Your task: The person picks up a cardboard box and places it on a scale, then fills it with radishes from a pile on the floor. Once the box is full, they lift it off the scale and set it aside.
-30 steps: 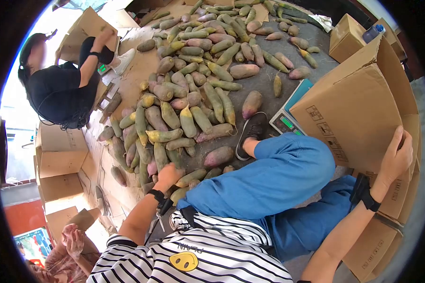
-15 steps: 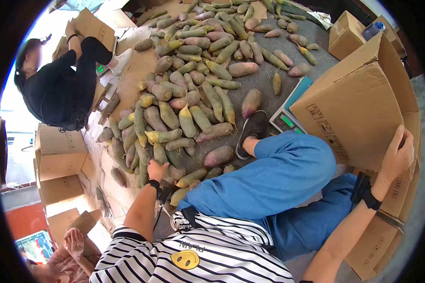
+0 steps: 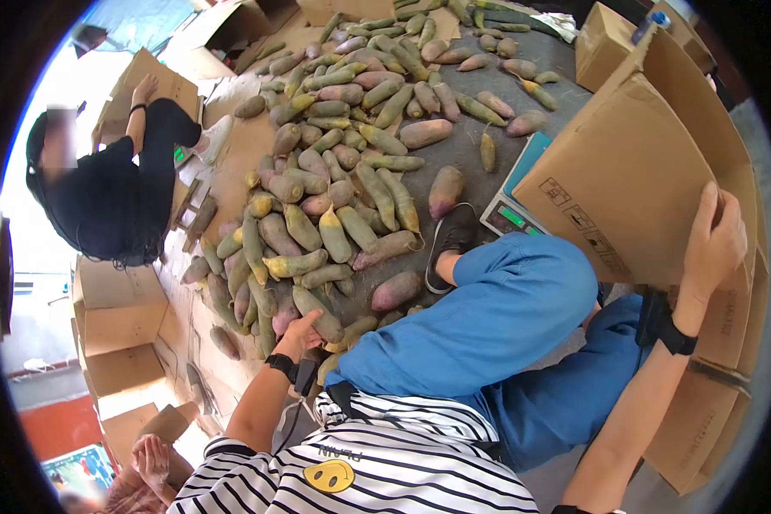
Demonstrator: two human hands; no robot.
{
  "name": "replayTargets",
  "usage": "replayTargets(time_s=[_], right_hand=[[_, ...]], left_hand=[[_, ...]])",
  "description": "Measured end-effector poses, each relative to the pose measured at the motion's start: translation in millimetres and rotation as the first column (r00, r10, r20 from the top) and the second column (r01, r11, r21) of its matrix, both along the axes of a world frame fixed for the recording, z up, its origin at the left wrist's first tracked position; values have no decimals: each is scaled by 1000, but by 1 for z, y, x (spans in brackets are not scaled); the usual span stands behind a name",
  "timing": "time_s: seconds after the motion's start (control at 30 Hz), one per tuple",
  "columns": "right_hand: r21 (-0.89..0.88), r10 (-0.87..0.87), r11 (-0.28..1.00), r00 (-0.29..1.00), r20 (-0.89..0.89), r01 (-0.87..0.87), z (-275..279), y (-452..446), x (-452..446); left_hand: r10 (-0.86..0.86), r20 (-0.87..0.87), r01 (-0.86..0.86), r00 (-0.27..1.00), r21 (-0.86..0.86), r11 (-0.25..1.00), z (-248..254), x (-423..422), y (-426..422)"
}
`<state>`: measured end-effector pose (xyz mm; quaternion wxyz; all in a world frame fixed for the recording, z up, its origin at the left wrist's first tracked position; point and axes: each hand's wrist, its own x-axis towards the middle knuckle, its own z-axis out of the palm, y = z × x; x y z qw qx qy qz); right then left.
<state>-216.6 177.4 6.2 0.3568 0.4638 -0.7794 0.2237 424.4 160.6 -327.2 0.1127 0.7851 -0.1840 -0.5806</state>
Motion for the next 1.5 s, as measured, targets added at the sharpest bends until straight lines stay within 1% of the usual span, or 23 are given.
replayTargets(time_s=[0.07,0.1,0.2,0.27,0.37,0.5,0.57,0.67,0.73,0.77,0.8,0.87,0.9,0.97,1.03,1.1,1.13,1.2,1.23,1.27,1.3,1.37,1.5], right_hand=[[-11,-22,1000,1000,-20,22,-1,1,-1],[-17,-10,1000,999,-44,10,-1,2,-2],[-24,-18,1000,997,-71,17,-3,6,-1],[-36,28,999,997,-75,-30,-3,7,3],[-32,30,999,997,-73,-33,-1,9,5],[-39,31,999,997,-65,-33,0,10,7],[-48,29,998,996,-81,-33,-1,10,8],[-53,42,997,995,-93,-47,-2,11,8],[-53,25,998,995,-100,-31,-2,11,10],[-53,36,998,994,-102,-41,-1,10,10],[-57,42,997,995,-95,-48,0,10,11],[-53,60,997,994,-90,-65,-1,10,12],[-56,65,996,995,-79,-69,-2,11,11],[-63,68,995,995,-68,-72,-2,11,11],[-34,37,999,995,-90,-41,-1,12,10],[-39,38,998,995,-95,-42,-2,12,10],[-38,49,998,994,-102,-53,-2,13,8],[-30,51,998,996,-80,-53,-3,14,6],[-41,44,998,994,-98,-49,-3,14,3],[-54,35,998,992,-119,-41,-3,13,2],[-57,38,997,992,-118,-45,-4,13,4],[-26,47,998,995,-85,-50,-3,13,7],[-33,34,999,996,-78,-36,-5,14,4]], left_hand=[[123,-77,-113,989,119,986,-1,-3,-3],[114,-246,-96,963,84,992,1,-3,-3],[90,-328,-116,940,-59,992,66,-52,-10],[28,-349,-65,937,-96,993,75,-66,-22],[-341,-152,289,928,-286,914,116,-112,-53],[-560,-252,308,789,-625,717,203,-201,-82],[-664,-281,171,693,-830,530,250,-252,-90],[-810,-358,-92,464,-929,358,323,-332,-100],[-840,-409,-304,358,-901,309,369,-389,-102],[-871,-454,-500,187,-808,313,386,-425,-106],[-881,-425,-627,209,-749,212,404,-456,-105],[-872,-463,-705,159,-671,228,427,-504,-103],[-868,-468,-707,166,-670,226,422,-519,-104],[-806,-271,-415,526,-909,34,407,-536,-106],[-809,-137,-222,572,-975,9,372,-516,-106],[-647,51,-139,761,-961,-240,334,-470,-97],[-623,249,61,742,-950,-307,310,-444,-98],[-702,327,294,632,-940,-173,263,-387,-94],[-738,265,302,621,-949,-88,231,-362,-93],[-778,318,500,542,-866,-5,209,-330,-93],[-762,349,557,545,-830,18,169,-301,-94],[-800,379,736,466,-668,112,160,-245,-84],[-838,283,800,467,-539,264,132,-170,-65]])
